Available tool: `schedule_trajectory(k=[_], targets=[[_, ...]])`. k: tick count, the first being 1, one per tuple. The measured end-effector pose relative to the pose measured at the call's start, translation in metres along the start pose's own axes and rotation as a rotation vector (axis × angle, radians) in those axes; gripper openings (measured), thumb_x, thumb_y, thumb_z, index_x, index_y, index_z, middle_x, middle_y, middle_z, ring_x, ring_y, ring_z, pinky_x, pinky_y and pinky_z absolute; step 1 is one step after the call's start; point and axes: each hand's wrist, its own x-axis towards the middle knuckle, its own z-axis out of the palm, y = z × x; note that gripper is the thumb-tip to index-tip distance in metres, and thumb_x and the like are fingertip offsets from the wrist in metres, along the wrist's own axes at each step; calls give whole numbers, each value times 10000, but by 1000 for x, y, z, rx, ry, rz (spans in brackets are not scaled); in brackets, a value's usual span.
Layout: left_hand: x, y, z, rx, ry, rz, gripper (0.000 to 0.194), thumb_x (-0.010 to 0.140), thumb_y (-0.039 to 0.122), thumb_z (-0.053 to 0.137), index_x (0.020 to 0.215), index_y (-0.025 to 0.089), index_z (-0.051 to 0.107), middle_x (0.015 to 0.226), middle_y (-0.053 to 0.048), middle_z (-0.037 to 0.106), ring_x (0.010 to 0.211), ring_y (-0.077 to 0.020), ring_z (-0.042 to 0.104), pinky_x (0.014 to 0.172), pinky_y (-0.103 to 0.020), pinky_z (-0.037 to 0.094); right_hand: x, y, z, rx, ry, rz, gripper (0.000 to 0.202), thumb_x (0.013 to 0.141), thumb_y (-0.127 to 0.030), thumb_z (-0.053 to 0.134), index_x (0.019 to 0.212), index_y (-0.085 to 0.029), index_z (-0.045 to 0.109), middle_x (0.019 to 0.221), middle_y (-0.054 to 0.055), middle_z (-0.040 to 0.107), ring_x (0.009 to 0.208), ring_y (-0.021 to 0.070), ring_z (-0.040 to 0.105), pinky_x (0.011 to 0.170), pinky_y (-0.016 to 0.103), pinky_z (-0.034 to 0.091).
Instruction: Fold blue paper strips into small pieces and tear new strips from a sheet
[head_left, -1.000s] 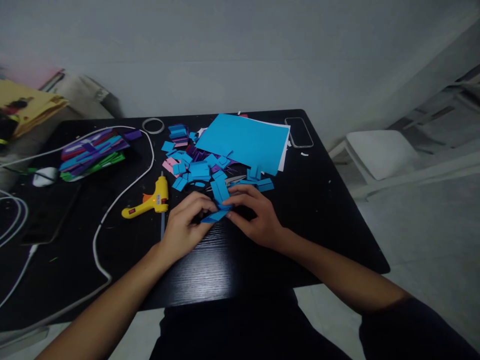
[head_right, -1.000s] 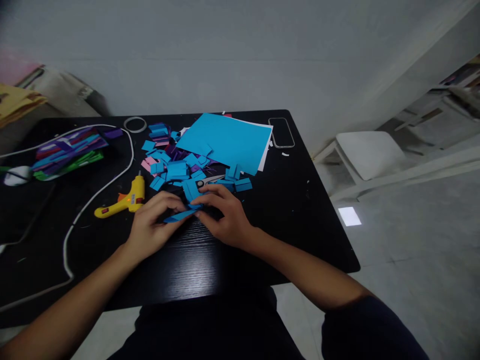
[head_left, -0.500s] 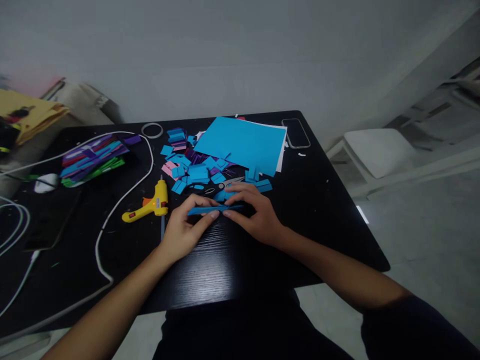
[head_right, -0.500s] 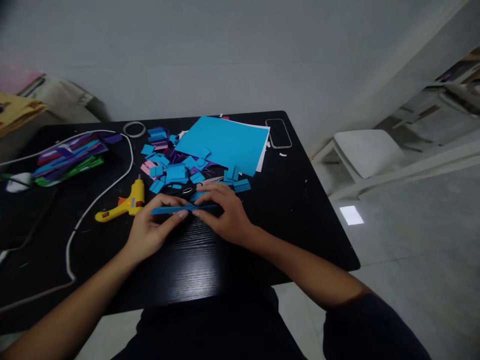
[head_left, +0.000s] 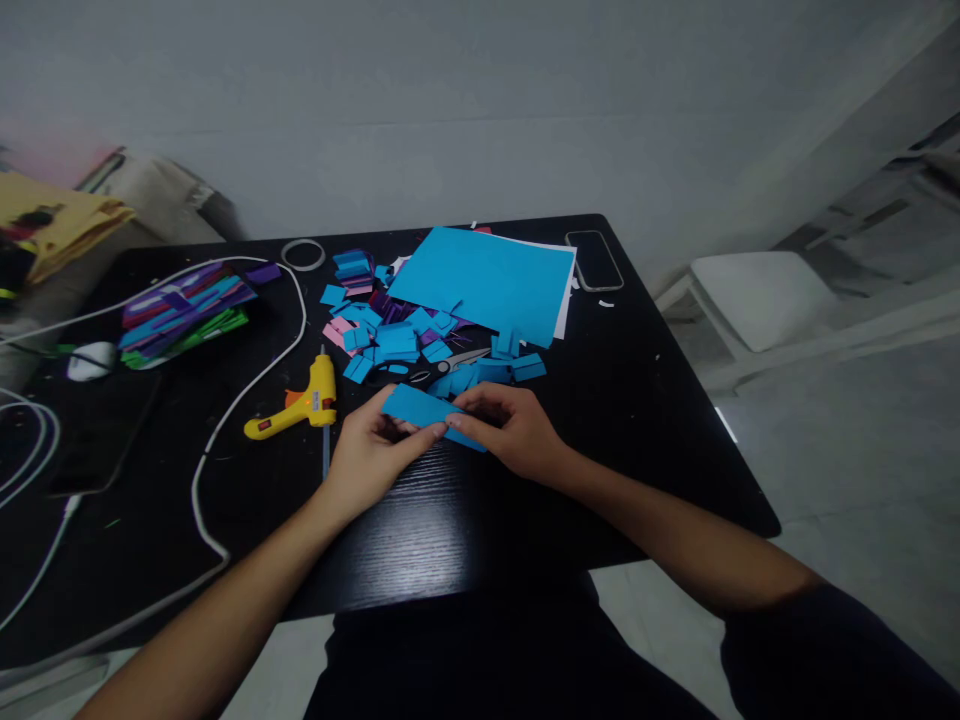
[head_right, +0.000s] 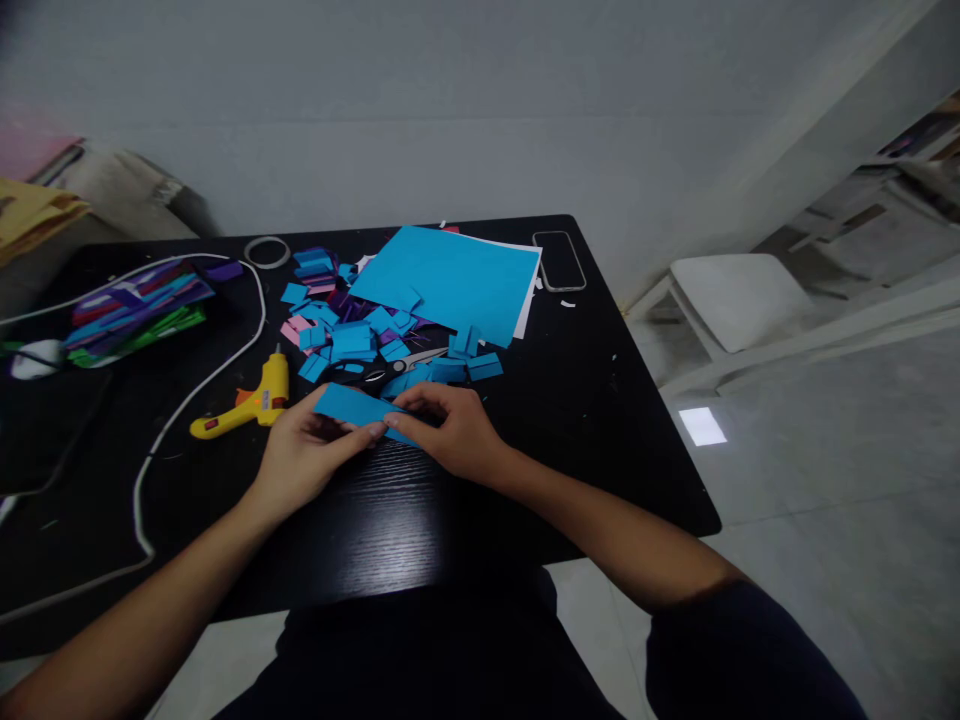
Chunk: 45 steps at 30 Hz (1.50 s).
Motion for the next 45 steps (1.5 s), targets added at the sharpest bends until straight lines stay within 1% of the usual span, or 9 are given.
schedule_trajectory(k=[6,12,18,23,31,34,37,42,45], targets=[[-1,-3,4,49,20,75,252,799,356,818,810,203,618,682,33,617,612,-129,578,581,-249,492,-1,-5,2,-44,9,21,105,875,-310,743,861,-208,725,800,-4,721,723,153,665,699,293,524],[2,-6,1,87,-90,-33,274,799,403,781,697,182,655,599,8,649,537,-132,582,517,-246,480,0,-3,2,-16,25,30,112,874,-320,744,868,-211,716,792,-10,706,713,148,648,684,286,509],[1,-8,-1,151,-107,13,273,822,387,753,673,170,681,608,-11,700,554,-142,621,532,-245,496,1,2,1,-10,-51,67,148,867,-339,739,842,-193,728,770,-4,706,697,146,631,652,272,478],[1,-8,-1,155,-130,-11,306,846,432,750,693,171,708,645,-40,742,578,-165,671,556,-262,529,1,0,0,-50,-55,65,165,888,-345,712,810,-201,721,744,-11,685,674,138,600,639,270,457],[1,-3,-1,223,-237,70,291,973,428,641,836,187,729,731,-15,730,629,-132,643,585,-234,497,7,5,-1,213,20,153,202,812,-383,805,828,-220,687,782,-24,718,706,158,692,734,316,578],[4,-1,-5,323,-217,142,298,998,420,604,848,189,717,758,-14,728,667,-139,645,617,-244,486,10,6,-3,356,58,227,279,762,-402,853,878,-228,668,824,-18,747,719,178,741,772,359,627],[9,2,-12,457,-156,205,256,1016,386,570,897,198,696,803,-12,716,729,-160,659,674,-271,505,16,6,-10,365,115,216,298,759,-402,863,928,-217,702,859,6,766,760,180,755,766,346,635],[22,2,-27,891,-111,338,185,996,216,505,1078,191,669,1058,-100,686,962,-256,664,864,-403,539,26,8,-19,391,249,167,323,707,-383,897,907,-201,720,846,12,753,757,166,720,711,316,620],[32,-2,-32,1160,-101,300,189,960,182,527,1089,169,665,1074,-145,657,1004,-308,645,865,-432,535,27,6,-20,444,238,182,335,699,-396,905,895,-185,733,859,23,746,759,165,712,713,315,614]])
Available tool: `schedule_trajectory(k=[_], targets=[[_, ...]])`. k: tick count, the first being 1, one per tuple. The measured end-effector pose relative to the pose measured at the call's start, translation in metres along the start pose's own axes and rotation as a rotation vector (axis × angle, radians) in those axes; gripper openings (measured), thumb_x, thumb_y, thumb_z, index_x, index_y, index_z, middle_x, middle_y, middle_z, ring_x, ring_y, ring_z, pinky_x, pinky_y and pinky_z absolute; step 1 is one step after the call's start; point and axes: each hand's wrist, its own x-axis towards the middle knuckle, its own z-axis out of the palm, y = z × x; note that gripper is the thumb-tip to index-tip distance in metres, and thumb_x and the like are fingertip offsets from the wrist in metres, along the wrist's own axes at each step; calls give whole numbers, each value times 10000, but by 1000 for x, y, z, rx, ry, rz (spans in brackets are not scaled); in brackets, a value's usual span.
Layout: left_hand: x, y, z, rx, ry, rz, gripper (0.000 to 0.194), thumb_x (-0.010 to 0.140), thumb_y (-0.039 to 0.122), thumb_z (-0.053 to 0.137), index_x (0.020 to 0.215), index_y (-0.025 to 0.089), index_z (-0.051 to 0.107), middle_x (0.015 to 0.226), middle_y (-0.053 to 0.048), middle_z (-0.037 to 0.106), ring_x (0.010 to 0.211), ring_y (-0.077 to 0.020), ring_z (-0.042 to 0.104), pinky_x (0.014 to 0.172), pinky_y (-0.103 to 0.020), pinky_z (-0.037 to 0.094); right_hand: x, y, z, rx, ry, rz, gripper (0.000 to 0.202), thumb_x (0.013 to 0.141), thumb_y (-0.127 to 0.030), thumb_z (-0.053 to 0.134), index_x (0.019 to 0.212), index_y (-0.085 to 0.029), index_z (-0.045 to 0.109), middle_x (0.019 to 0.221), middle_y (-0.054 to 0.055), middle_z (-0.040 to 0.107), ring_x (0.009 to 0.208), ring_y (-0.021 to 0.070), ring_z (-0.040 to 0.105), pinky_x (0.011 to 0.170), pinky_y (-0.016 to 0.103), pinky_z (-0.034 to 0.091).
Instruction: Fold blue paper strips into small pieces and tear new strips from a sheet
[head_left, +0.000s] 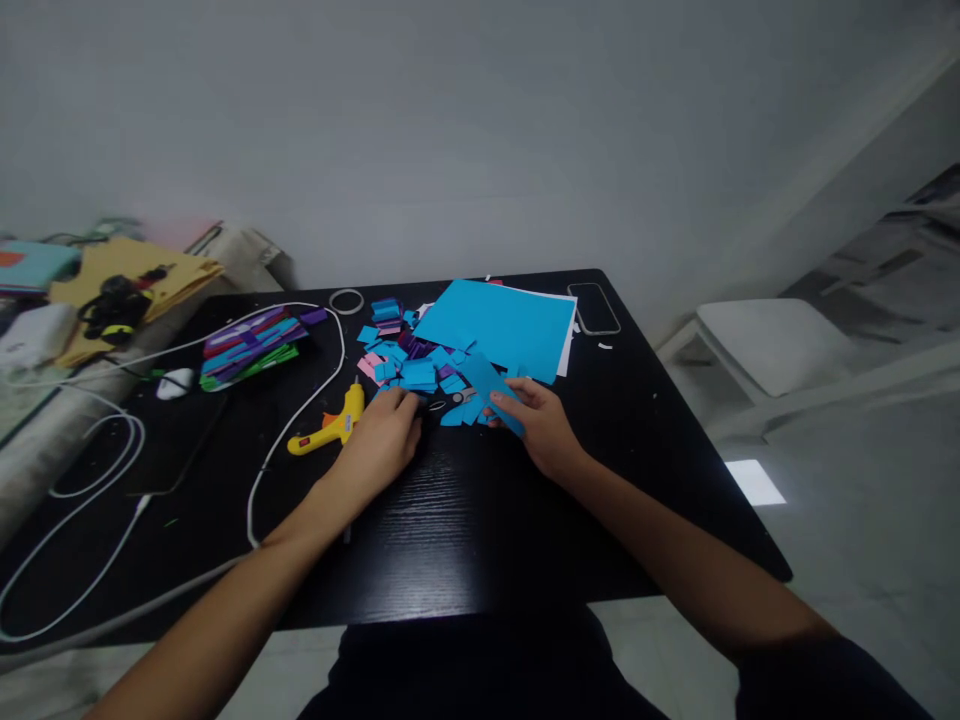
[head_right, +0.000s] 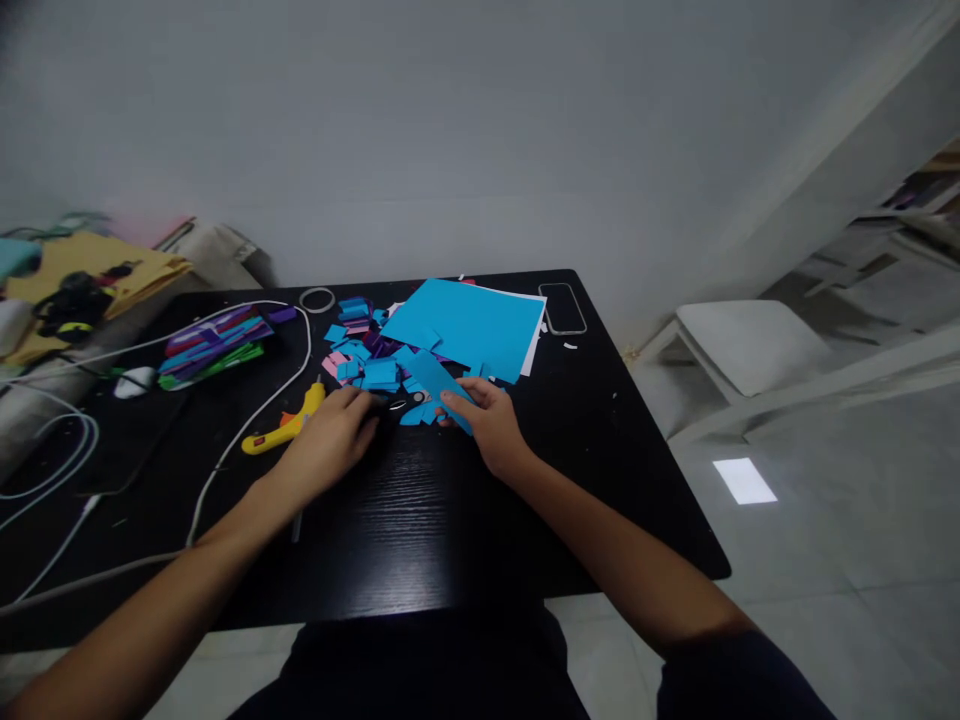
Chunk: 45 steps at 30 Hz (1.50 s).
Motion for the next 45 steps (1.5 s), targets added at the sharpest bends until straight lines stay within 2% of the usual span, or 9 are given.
schedule_trajectory(k=[5,11,17,22,24,29,33,40,45], targets=[[16,-5,3,144,-138,-47,158,923,263,639,1032,149,652,1036,-151,676,978,-319,662,846,-413,520,3,-6,-2,90,-89,104,296,751,-394,881,872,-171,730,870,31,720,741,145,689,726,301,613],[21,-4,-7,101,-226,-1,228,984,397,561,979,183,639,1001,-132,719,840,-292,689,700,-357,467,13,-9,-13,284,-193,283,261,753,-348,877,843,-201,682,824,-1,695,695,118,652,672,253,591],[10,-15,-20,-226,-119,-67,315,970,522,544,944,214,606,794,-43,677,692,-232,636,638,-319,415,16,-10,-23,303,-171,312,233,787,-352,848,884,-219,683,852,12,729,733,158,677,673,295,594],[8,-15,-14,-646,35,-117,274,937,488,597,954,216,568,806,12,585,691,-161,557,642,-276,435,17,-14,-23,244,-114,261,273,741,-365,893,853,-226,686,948,31,754,794,174,698,647,285,596],[9,-11,-11,-733,54,-150,313,888,506,663,950,210,579,780,24,554,694,-156,542,644,-271,438,17,-15,-21,188,-100,211,278,742,-377,897,873,-222,706,961,36,758,826,178,709,655,280,602],[7,-5,-19,-626,-100,-166,369,860,569,673,890,210,598,786,12,585,711,-174,549,642,-283,415,12,-15,-16,-5,-15,-45,308,740,-433,897,913,-223,752,896,17,771,799,174,721,692,298,621],[6,-4,-24,-500,-146,-177,501,707,581,795,941,216,543,880,-9,602,738,-203,557,638,-303,426,8,-15,-14,-102,39,-215,266,773,-419,874,939,-239,772,858,19,782,820,190,740,734,338,637],[8,-5,-20,-330,-58,-75,405,881,596,609,792,224,476,783,-7,554,700,-197,540,642,-307,395,10,-19,-15,16,6,-110,225,811,-431,820,857,-223,748,934,48,795,786,198,743,701,359,638],[4,-5,-18,-208,-110,14,323,903,504,608,797,225,484,803,-20,607,703,-202,569,642,-310,378,11,-14,-15,-22,-17,-136,233,807,-445,825,860,-229,754,862,29,784,736,176,733,676,327,627]])
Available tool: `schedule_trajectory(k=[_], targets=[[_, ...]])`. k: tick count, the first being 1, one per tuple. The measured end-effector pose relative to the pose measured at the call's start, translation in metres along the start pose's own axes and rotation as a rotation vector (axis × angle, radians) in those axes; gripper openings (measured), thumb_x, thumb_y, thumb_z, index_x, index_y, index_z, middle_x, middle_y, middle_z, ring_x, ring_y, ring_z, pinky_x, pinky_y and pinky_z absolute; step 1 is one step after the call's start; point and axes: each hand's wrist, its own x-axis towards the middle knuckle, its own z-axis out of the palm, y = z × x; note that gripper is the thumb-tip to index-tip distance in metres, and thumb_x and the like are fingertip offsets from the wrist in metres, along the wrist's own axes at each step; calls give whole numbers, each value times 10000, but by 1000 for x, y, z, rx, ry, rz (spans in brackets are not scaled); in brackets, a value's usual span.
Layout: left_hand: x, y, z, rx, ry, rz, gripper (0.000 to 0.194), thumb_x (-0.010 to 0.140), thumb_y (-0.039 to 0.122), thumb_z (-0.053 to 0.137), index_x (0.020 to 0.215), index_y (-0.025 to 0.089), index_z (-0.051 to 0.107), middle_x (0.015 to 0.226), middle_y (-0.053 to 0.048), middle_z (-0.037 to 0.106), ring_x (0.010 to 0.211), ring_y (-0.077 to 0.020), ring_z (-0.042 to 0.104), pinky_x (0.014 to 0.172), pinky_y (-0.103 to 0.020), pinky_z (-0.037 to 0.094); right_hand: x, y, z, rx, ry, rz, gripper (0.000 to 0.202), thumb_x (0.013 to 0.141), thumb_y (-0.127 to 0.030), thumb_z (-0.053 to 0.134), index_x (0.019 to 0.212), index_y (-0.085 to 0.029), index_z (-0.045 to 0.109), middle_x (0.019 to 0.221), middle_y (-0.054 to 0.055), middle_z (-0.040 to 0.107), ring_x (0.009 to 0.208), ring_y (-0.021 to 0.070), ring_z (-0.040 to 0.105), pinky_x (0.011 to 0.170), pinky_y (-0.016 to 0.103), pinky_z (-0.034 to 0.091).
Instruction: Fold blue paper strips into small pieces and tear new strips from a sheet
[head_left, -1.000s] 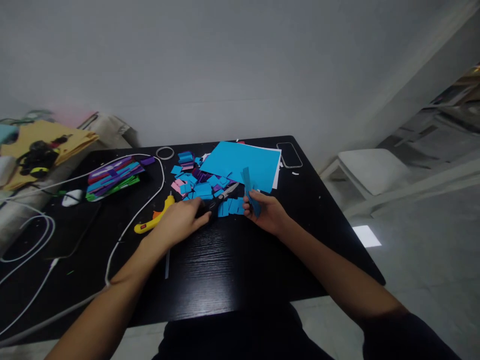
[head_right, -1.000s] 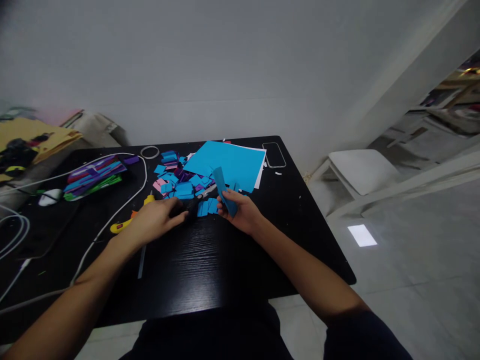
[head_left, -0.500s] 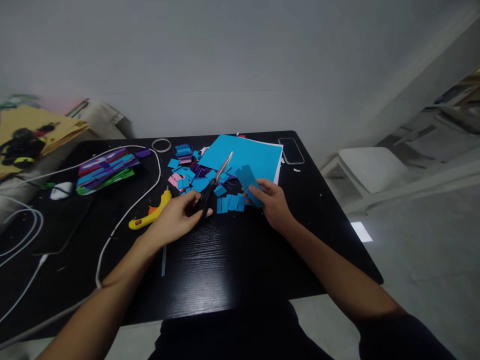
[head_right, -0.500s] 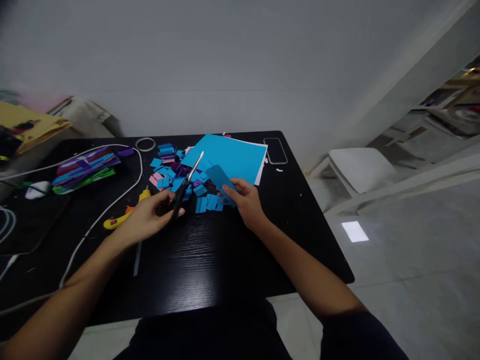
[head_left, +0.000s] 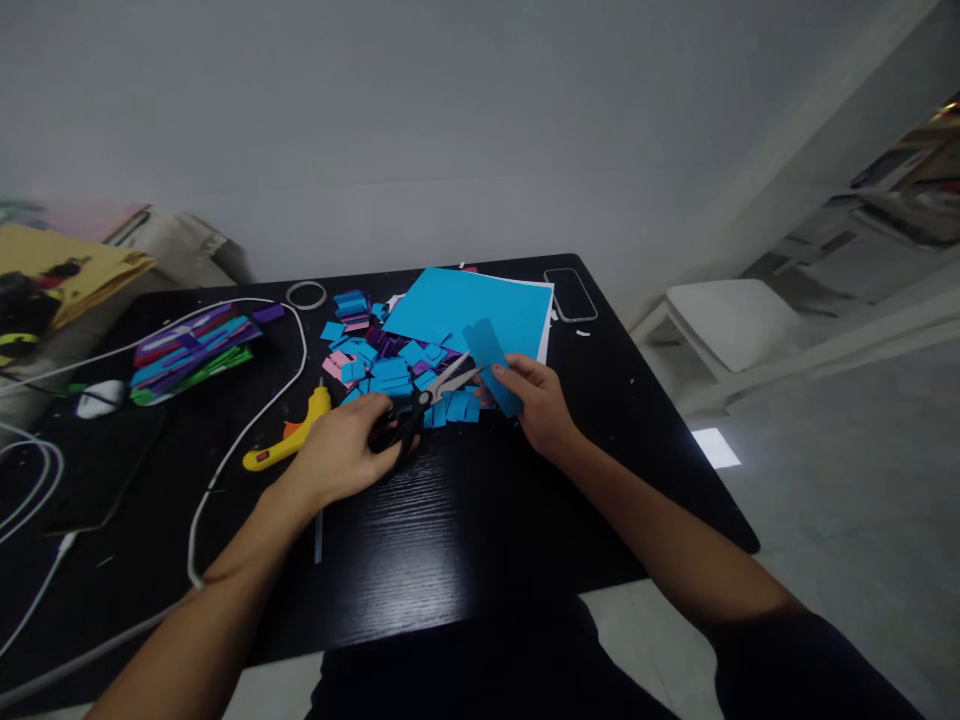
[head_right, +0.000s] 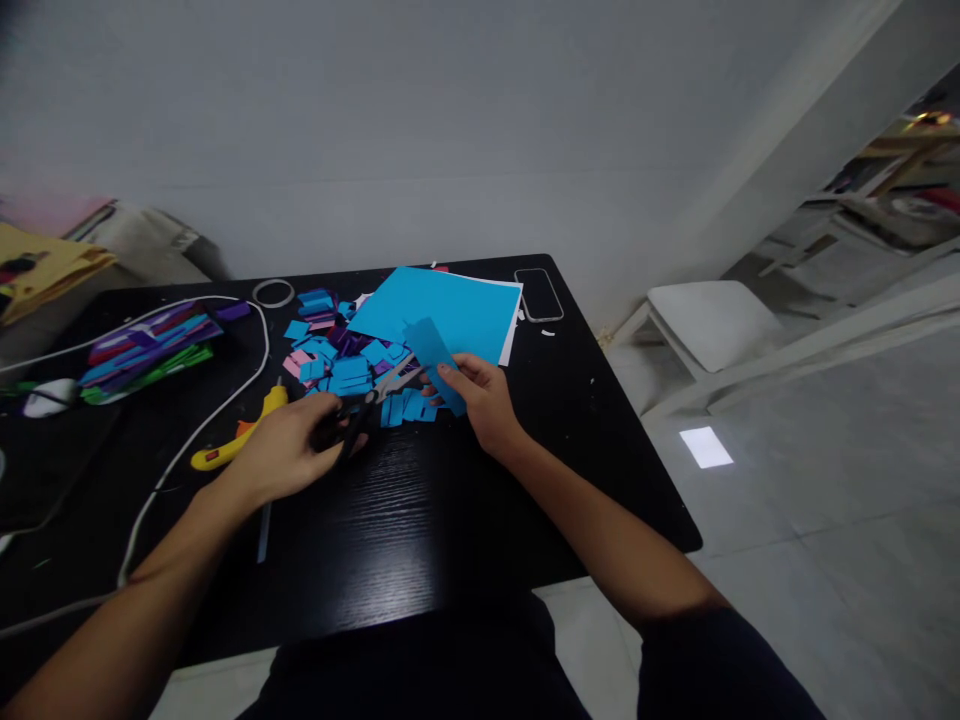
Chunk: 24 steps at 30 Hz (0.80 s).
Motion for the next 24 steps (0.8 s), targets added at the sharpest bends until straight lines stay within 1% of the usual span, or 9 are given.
schedule_trajectory(k=[4,7,10,15,20,24], targets=[[-2,-2,3,30,-21,50,204,900,403,595,848,220,521,863,-36,652,750,-215,605,672,-319,401,-4,1,2,-110,-79,-94,253,846,-481,802,891,-237,755,810,12,769,684,156,715,689,324,629],[-2,-6,6,7,-15,84,172,890,369,594,872,216,520,887,-46,652,773,-220,609,676,-320,419,-8,-1,5,-205,-116,-202,227,891,-464,771,901,-238,756,844,16,774,688,145,706,703,317,617],[0,-9,7,-33,-12,115,163,914,356,572,869,215,504,876,-43,633,763,-210,597,674,-317,428,-12,-4,6,-279,-124,-273,198,926,-436,743,959,-241,765,909,26,787,754,159,728,745,325,615],[1,-9,7,-64,7,145,199,939,375,563,845,217,487,809,-17,594,708,-185,572,647,-301,423,-16,-6,9,-310,-125,-342,176,946,-405,718,1031,-257,762,974,28,794,864,186,753,778,335,613],[2,-10,6,-77,15,153,189,927,353,564,815,222,486,753,-1,585,650,-167,563,619,-285,411,-17,-7,10,-326,-128,-378,114,945,-311,702,1030,-263,762,994,12,785,840,158,736,796,317,599],[2,-10,5,-80,12,146,160,895,332,552,796,222,493,717,-1,591,630,-169,565,608,-284,405,-18,-8,11,-325,-124,-380,102,946,-291,688,1012,-259,759,913,-1,772,804,150,722,769,307,588]])
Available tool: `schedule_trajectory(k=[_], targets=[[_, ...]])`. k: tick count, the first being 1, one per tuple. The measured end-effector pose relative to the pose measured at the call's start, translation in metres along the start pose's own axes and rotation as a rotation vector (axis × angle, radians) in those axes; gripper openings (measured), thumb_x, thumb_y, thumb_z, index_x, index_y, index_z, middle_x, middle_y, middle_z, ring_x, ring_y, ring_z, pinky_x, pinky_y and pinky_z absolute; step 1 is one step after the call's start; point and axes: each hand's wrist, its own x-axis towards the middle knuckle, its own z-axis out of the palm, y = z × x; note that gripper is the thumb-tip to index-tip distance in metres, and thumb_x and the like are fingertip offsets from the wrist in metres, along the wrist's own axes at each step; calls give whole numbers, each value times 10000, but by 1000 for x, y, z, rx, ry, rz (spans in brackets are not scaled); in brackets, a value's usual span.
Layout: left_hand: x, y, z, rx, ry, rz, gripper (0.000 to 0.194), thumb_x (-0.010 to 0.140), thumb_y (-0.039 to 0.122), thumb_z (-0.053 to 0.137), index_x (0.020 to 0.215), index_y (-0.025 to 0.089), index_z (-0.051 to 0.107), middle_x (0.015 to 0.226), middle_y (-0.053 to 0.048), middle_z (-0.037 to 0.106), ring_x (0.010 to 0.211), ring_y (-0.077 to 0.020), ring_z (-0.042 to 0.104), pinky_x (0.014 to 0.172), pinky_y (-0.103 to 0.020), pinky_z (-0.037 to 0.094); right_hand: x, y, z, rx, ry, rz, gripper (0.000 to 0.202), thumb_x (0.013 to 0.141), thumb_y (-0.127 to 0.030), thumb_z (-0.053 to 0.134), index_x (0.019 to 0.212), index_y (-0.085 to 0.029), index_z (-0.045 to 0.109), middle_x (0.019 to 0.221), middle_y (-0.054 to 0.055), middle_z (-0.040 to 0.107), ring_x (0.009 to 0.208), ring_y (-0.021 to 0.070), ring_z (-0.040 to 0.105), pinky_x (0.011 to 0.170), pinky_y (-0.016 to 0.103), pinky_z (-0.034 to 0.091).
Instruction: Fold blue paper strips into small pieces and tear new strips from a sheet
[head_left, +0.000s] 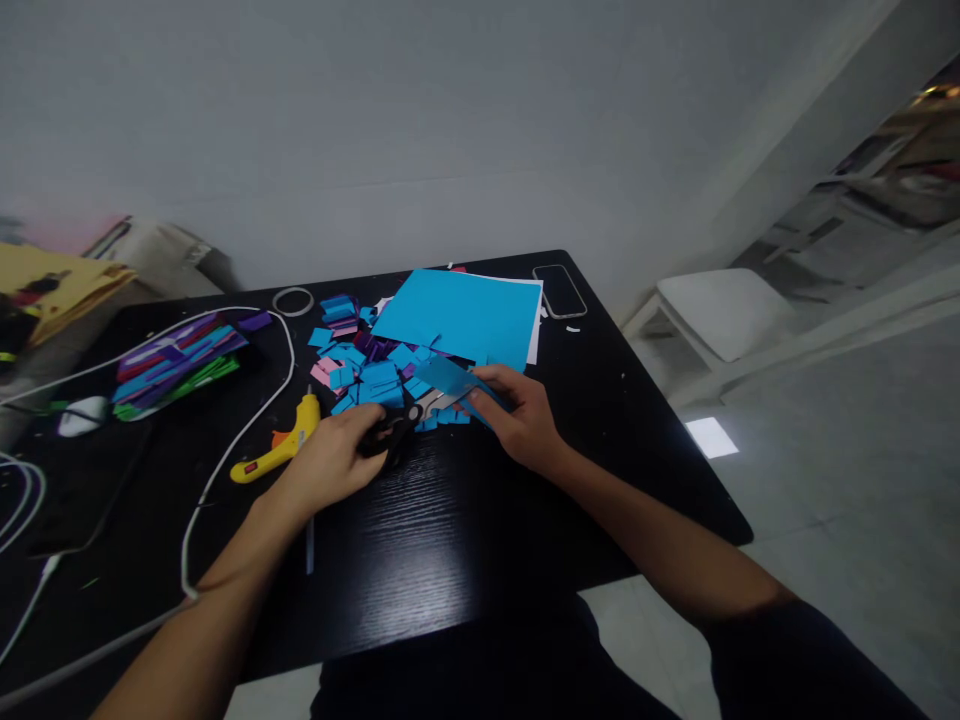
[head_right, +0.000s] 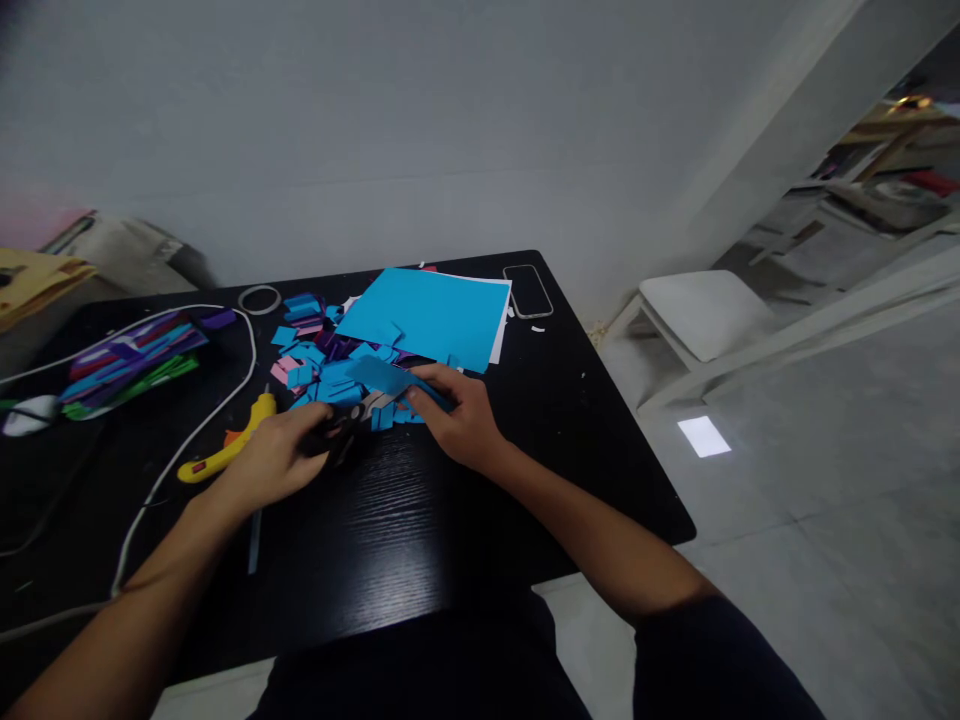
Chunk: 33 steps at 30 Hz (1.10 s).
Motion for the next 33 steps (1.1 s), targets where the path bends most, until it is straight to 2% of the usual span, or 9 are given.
schedule_trajectory(k=[15,21,25,30,33], targets=[[0,0,-1,-13,-52,-68,268,900,432,570,742,217,536,661,-1,595,603,-171,572,590,-283,383,-2,-6,2,-3,31,106,107,929,-341,703,986,-291,779,884,0,777,837,194,733,804,370,594],[-1,-2,-1,-43,-102,-100,295,916,454,558,756,207,578,672,-11,621,625,-183,611,606,-287,390,-1,-8,2,11,40,81,96,938,-317,701,961,-282,787,865,-4,765,812,186,733,792,351,589],[-1,0,-1,-76,-123,-111,306,920,454,564,748,203,589,675,-13,630,629,-173,614,612,-278,391,-1,-6,3,19,47,94,101,937,-310,702,992,-286,784,919,7,762,869,197,734,830,369,598],[0,2,0,-88,-6,-156,393,906,501,592,656,208,514,568,32,519,521,-121,463,547,-262,326,1,-3,2,-50,73,97,62,913,-310,726,949,-267,750,911,10,748,862,191,709,794,359,567],[0,4,0,-97,79,-218,445,876,564,619,632,204,528,545,45,459,511,-113,407,522,-257,309,2,-1,2,-26,64,127,76,882,-306,759,935,-263,725,912,7,737,869,188,705,787,351,562]])
